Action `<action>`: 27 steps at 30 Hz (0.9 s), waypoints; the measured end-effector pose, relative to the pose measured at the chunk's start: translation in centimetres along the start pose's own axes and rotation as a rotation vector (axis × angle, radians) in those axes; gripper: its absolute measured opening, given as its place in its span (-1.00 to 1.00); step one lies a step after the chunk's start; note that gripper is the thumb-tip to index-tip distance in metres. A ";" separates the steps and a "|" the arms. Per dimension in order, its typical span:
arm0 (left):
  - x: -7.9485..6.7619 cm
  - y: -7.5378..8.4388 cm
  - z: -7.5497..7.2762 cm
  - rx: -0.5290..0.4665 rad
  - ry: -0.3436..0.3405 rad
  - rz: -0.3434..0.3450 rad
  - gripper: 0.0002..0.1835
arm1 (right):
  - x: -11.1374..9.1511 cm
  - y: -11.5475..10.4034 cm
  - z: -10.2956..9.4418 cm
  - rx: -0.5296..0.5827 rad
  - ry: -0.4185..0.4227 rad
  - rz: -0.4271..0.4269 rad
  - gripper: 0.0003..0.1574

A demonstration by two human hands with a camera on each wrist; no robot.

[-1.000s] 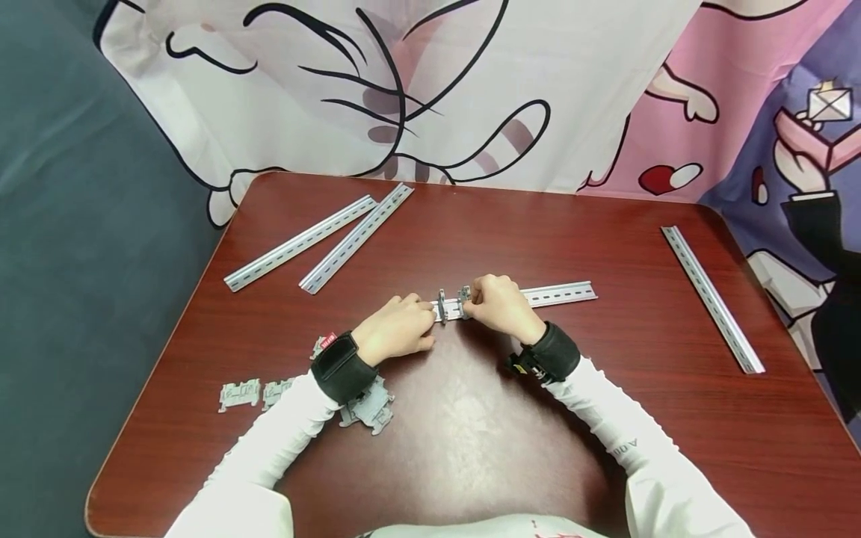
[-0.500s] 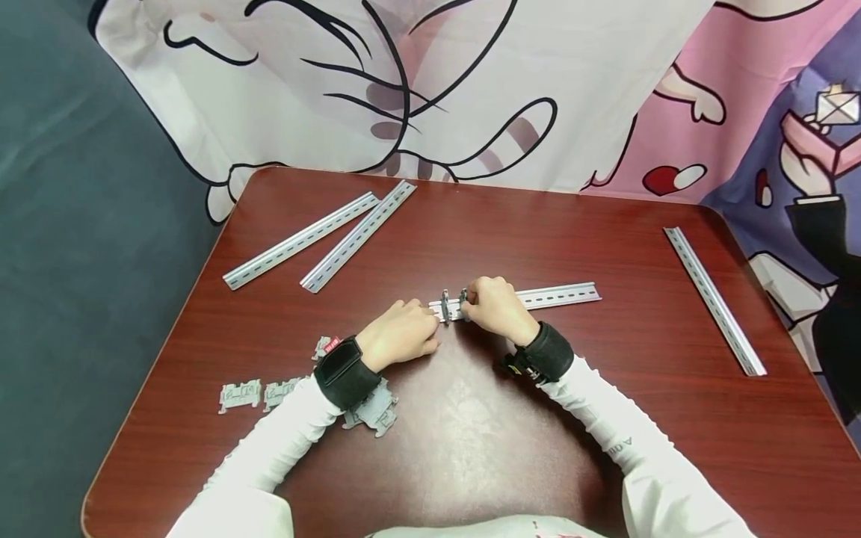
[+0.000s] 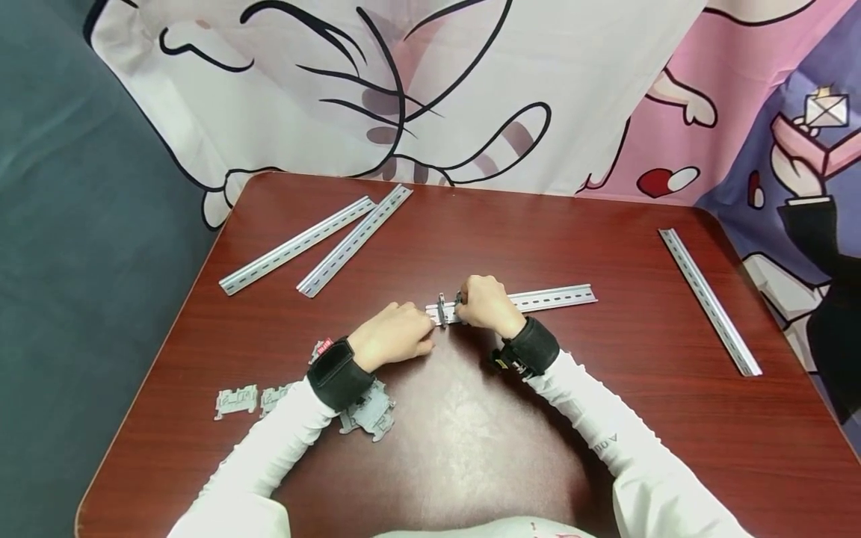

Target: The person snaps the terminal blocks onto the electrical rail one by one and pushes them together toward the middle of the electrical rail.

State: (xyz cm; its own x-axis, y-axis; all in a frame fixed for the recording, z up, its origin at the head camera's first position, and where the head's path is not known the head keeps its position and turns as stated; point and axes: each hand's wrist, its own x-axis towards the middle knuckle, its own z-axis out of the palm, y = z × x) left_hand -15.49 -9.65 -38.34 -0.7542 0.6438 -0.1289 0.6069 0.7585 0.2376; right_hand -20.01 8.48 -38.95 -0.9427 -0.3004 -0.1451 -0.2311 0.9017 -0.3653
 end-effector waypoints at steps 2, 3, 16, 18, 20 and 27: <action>-0.3 -0.4 -0.7 -0.029 -0.018 -0.005 -0.81 | -0.1 -0.1 0.1 0.007 0.003 0.006 -0.64; -0.5 -0.6 -1.1 -0.040 -0.029 -0.011 -0.83 | -0.1 -0.1 0.1 0.013 0.004 0.012 -0.66; -3.4 -1.3 -2.8 -0.200 -0.212 -0.116 -0.70 | -0.8 0.1 0.6 0.000 0.126 -0.035 -0.56; -3.8 -1.6 -2.7 -0.200 -0.205 -0.133 -0.68 | -0.8 0.2 0.5 0.006 0.129 -0.023 -0.56; -4.2 -1.9 -2.7 -0.202 -0.201 -0.138 -0.70 | -0.8 0.3 0.5 0.016 0.122 -0.012 -0.56; -6.7 -1.8 -2.3 -0.213 -0.240 -0.202 -0.54 | -0.9 0.4 0.4 0.028 0.079 0.003 -0.58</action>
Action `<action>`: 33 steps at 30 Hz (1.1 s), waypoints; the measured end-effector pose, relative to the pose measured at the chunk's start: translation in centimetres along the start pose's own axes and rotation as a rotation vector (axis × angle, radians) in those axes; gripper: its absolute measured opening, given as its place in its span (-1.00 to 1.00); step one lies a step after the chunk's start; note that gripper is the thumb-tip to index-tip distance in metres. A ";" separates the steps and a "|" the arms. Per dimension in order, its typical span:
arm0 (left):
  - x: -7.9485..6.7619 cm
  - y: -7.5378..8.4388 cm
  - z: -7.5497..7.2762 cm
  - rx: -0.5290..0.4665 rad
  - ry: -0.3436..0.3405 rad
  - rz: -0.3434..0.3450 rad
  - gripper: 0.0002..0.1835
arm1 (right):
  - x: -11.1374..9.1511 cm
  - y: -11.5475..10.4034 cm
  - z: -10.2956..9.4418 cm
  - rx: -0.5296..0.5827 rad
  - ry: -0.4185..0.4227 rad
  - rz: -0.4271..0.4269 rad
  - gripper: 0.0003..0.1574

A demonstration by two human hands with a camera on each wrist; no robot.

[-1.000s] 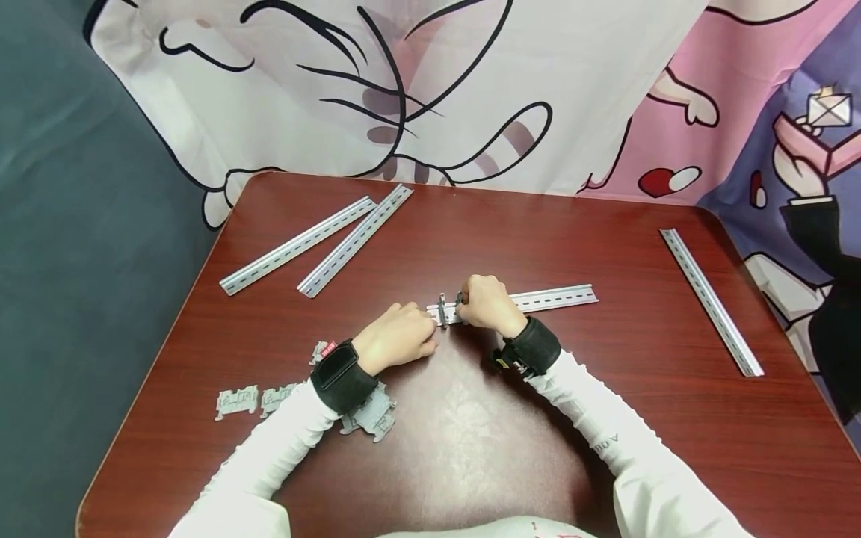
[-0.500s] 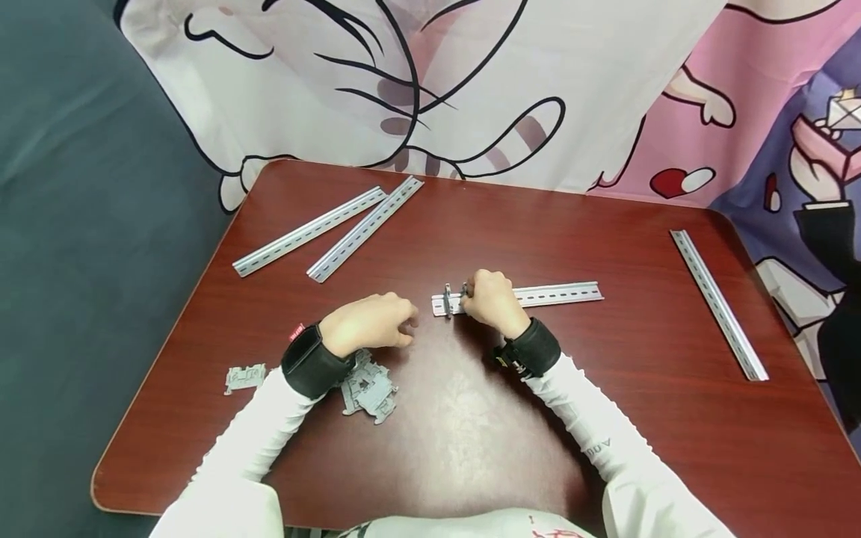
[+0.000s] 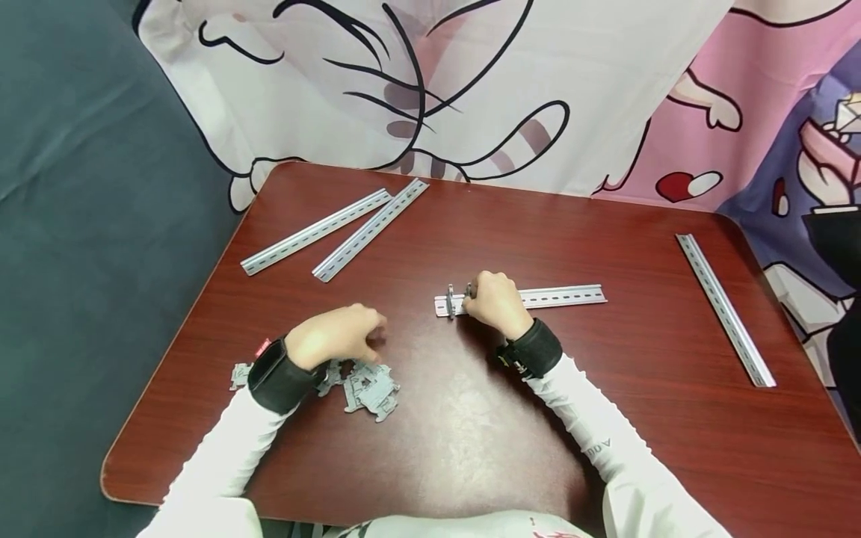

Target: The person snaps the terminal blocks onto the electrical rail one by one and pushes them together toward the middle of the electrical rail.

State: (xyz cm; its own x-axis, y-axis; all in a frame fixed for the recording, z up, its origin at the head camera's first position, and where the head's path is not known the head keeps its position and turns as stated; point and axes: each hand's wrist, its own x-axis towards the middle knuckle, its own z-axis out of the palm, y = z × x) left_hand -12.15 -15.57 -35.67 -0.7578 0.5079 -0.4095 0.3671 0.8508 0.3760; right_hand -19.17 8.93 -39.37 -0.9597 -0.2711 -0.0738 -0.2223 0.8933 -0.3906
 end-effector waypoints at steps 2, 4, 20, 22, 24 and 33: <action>-0.8 0.4 0.9 0.046 0.006 -0.020 -0.36 | -0.2 0.1 0.0 -0.011 -0.008 0.015 -0.60; -1.5 0.8 2.1 0.098 0.035 -0.026 -0.17 | -0.3 0.2 0.0 -0.024 -0.013 0.026 -0.62; -1.3 0.4 4.5 0.212 0.267 0.242 -0.40 | -0.3 0.8 -0.4 -0.070 -0.062 0.007 -0.55; -1.0 0.4 4.3 0.207 0.256 0.234 -0.43 | -0.3 0.9 -0.6 -0.068 -0.071 -0.003 -0.54; -0.8 0.4 4.0 0.201 0.247 0.218 -0.44 | -0.3 0.9 -0.9 -0.066 -0.079 -0.016 -0.54; 0.8 0.8 1.1 0.091 0.260 0.224 -0.41 | -0.6 0.8 -2.8 -0.029 -0.053 -0.051 -0.70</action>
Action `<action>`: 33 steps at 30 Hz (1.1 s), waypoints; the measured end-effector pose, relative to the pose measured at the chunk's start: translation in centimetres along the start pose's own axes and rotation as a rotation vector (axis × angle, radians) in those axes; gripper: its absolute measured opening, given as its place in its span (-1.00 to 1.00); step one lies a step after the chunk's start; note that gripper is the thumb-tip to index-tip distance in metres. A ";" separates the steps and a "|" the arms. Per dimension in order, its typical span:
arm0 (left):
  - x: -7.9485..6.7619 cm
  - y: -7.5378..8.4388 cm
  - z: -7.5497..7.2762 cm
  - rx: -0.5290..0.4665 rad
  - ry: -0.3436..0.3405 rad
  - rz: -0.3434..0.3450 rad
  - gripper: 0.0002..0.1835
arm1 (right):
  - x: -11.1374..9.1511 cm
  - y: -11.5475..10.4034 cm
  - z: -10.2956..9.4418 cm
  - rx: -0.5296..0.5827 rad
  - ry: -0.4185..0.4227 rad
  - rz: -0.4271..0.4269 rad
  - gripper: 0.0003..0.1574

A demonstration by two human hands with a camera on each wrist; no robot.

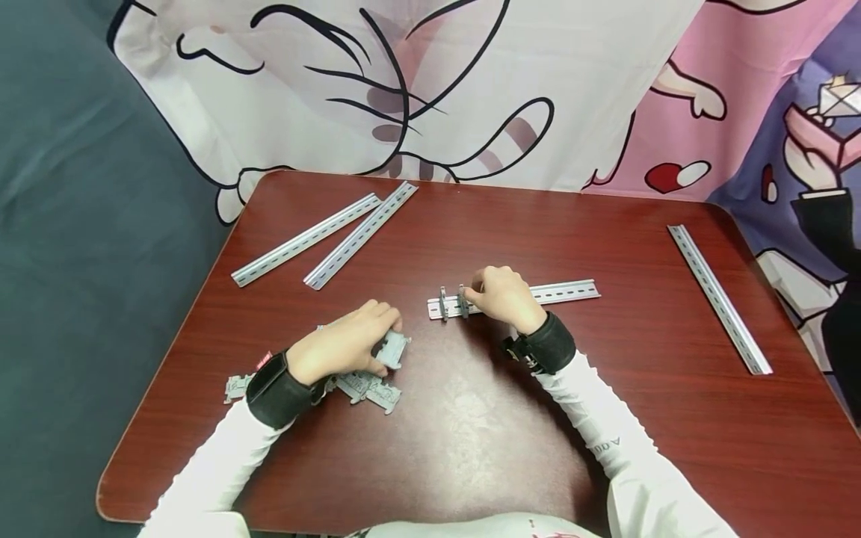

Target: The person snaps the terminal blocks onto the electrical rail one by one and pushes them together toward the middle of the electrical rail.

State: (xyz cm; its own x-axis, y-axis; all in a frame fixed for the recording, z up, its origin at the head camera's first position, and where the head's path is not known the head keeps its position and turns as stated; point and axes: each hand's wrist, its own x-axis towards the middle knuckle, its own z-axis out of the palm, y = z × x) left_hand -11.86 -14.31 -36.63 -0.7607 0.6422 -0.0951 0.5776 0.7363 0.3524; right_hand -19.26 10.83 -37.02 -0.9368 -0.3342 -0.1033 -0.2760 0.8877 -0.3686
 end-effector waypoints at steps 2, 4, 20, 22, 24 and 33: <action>1.1 0.1 -0.7 -0.023 0.004 0.009 -0.42 | -0.3 0.0 -0.7 0.020 0.015 0.000 -0.71; 2.2 0.1 -1.2 -0.044 -0.006 0.013 -0.43 | -0.6 -0.1 -1.2 0.045 0.021 -0.012 -0.73; 7.8 1.5 -1.7 -0.130 0.130 0.077 -0.45 | -2.5 -2.0 -2.0 0.213 0.013 -0.254 -0.71; 8.2 1.9 -1.8 -0.131 0.164 0.097 -0.48 | -2.6 -2.2 -1.9 0.213 0.033 -0.258 -0.66; 8.5 2.3 -1.9 -0.126 0.186 0.111 -0.52 | -2.7 -2.2 -1.8 0.207 0.056 -0.245 -0.62; 9.5 3.5 -1.4 -0.055 0.268 0.104 -0.51 | -2.5 -1.8 -2.1 0.175 0.083 -0.137 -0.74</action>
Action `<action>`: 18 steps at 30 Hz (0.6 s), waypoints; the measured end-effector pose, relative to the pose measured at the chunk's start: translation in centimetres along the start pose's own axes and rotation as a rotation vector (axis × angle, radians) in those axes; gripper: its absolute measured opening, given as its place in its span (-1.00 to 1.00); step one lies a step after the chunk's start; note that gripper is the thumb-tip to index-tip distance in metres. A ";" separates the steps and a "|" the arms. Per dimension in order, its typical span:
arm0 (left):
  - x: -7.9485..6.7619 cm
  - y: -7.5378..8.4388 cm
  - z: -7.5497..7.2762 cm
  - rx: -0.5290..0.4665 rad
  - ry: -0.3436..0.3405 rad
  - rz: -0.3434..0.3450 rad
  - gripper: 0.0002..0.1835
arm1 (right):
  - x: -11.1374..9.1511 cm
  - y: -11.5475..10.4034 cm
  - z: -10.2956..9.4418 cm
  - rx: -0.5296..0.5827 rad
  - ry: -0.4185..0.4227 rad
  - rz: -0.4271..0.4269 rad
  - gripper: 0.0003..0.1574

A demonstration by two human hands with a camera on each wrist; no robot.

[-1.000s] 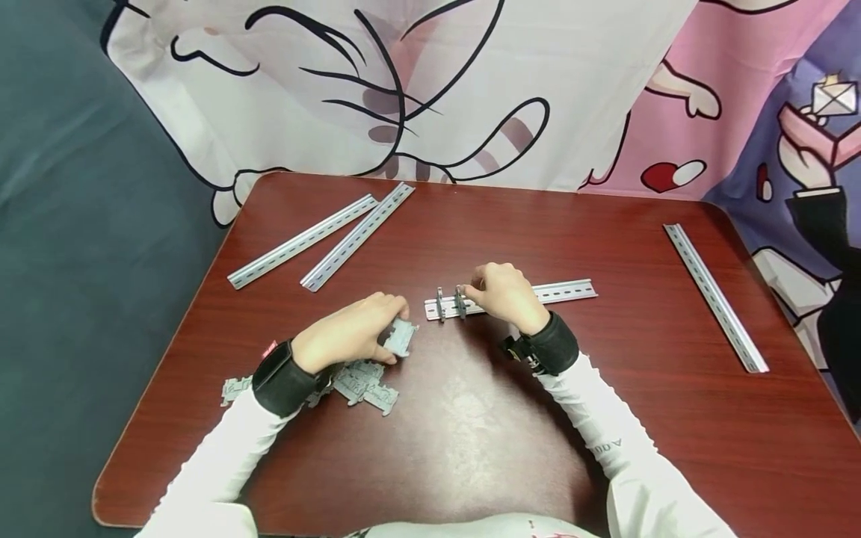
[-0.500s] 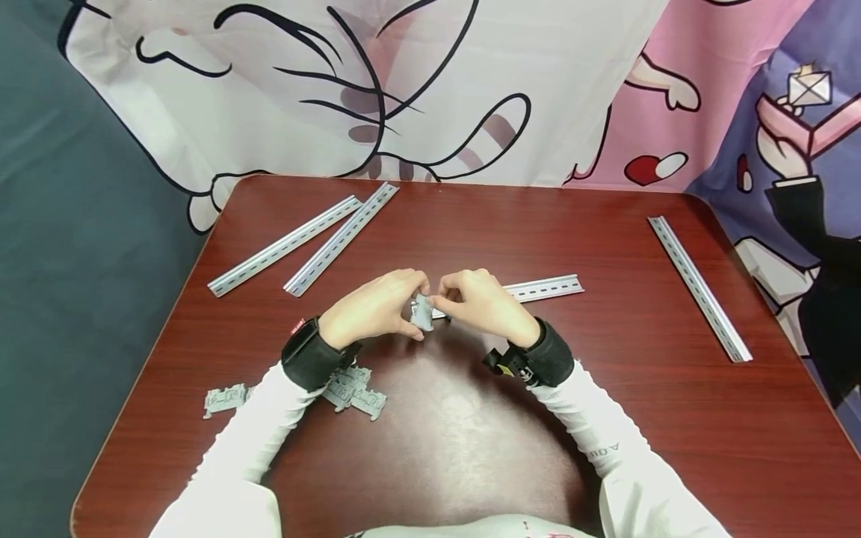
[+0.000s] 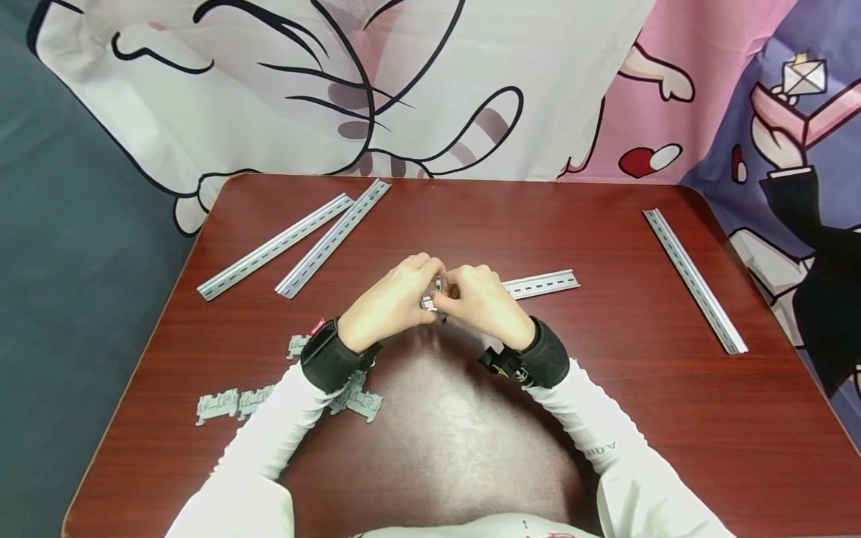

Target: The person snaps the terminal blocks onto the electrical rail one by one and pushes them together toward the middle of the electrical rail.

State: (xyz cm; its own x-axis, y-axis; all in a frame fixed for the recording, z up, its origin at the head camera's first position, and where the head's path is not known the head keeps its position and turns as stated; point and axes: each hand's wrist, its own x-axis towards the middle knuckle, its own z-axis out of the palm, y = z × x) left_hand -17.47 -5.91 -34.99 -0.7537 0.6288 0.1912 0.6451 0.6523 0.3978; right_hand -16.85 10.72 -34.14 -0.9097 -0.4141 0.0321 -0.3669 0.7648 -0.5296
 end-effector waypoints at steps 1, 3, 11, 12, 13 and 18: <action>0.0 0.0 0.1 0.017 0.012 0.000 -0.50 | 0.1 0.0 -0.1 -0.006 -0.007 0.011 -0.77; 0.1 0.1 0.3 0.041 0.031 -0.001 -0.49 | 0.2 0.2 -0.4 -0.016 -0.019 0.034 -0.82; -1.2 -0.2 0.5 0.047 -0.039 -0.076 -0.44 | 0.3 2.6 -2.1 -0.080 -0.078 0.139 -0.85; -1.4 -0.3 0.4 0.054 -0.059 -0.088 -0.46 | 0.4 3.1 -2.4 -0.096 -0.084 0.161 -0.86; -1.6 -0.4 0.3 0.059 -0.082 -0.099 -0.49 | 0.4 3.6 -2.8 -0.114 -0.089 0.189 -0.87; -1.9 -0.9 0.0 0.133 -0.204 -0.110 -0.68 | 0.9 6.5 -4.3 -0.199 -0.099 0.309 -0.88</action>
State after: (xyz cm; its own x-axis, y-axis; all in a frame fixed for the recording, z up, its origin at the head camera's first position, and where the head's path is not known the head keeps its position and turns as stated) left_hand -16.66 -7.69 -35.67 -0.7880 0.6146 -0.0364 0.5819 0.7628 0.2821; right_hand -20.87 17.45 -33.91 -0.9635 -0.1877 -0.1907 -0.1181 0.9378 -0.3265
